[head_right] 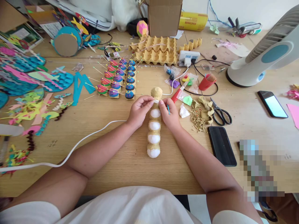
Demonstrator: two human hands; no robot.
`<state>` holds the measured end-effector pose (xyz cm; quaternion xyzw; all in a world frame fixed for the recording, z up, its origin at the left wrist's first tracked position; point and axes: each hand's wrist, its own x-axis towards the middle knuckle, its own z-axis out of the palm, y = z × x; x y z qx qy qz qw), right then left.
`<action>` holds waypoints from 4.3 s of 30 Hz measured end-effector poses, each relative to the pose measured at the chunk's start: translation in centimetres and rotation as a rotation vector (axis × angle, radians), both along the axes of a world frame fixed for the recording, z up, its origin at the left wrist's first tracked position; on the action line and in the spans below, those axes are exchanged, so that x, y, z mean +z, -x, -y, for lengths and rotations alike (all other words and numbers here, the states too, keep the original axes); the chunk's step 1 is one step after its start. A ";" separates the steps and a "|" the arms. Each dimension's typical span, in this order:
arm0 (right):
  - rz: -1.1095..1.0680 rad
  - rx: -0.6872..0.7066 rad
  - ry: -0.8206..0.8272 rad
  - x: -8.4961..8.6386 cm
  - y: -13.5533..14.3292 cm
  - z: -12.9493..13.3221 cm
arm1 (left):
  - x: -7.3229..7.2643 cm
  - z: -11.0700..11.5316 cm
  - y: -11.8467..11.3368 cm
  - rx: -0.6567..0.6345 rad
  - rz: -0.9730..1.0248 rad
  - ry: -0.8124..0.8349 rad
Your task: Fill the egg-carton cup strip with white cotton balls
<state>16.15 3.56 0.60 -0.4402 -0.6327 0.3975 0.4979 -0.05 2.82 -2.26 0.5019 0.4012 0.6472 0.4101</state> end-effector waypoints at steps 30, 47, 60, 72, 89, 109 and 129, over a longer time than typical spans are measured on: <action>-0.822 0.077 0.566 0.4 0.6 -0.2 | 1.7 0.7 -0.4 -0.173 0.348 0.154; -0.835 0.112 0.517 0.3 0.8 0.1 | 2.5 1.2 -0.9 -0.256 0.511 0.287; -0.736 0.241 0.553 0.2 0.4 0.2 | 2.7 1.3 -1.1 -0.238 0.650 0.369; -0.789 0.222 0.584 1.0 0.6 0.4 | 3.1 1.3 -0.7 -0.337 0.666 0.421; -0.784 0.215 0.598 1.1 0.9 0.8 | 2.6 1.4 -1.1 -0.274 0.646 0.419; -0.754 0.174 0.585 0.6 0.8 0.5 | 2.0 1.0 -0.5 -0.376 0.635 0.453; -0.777 0.148 0.590 0.8 1.0 0.8 | 2.6 1.5 -0.8 -0.364 0.627 0.401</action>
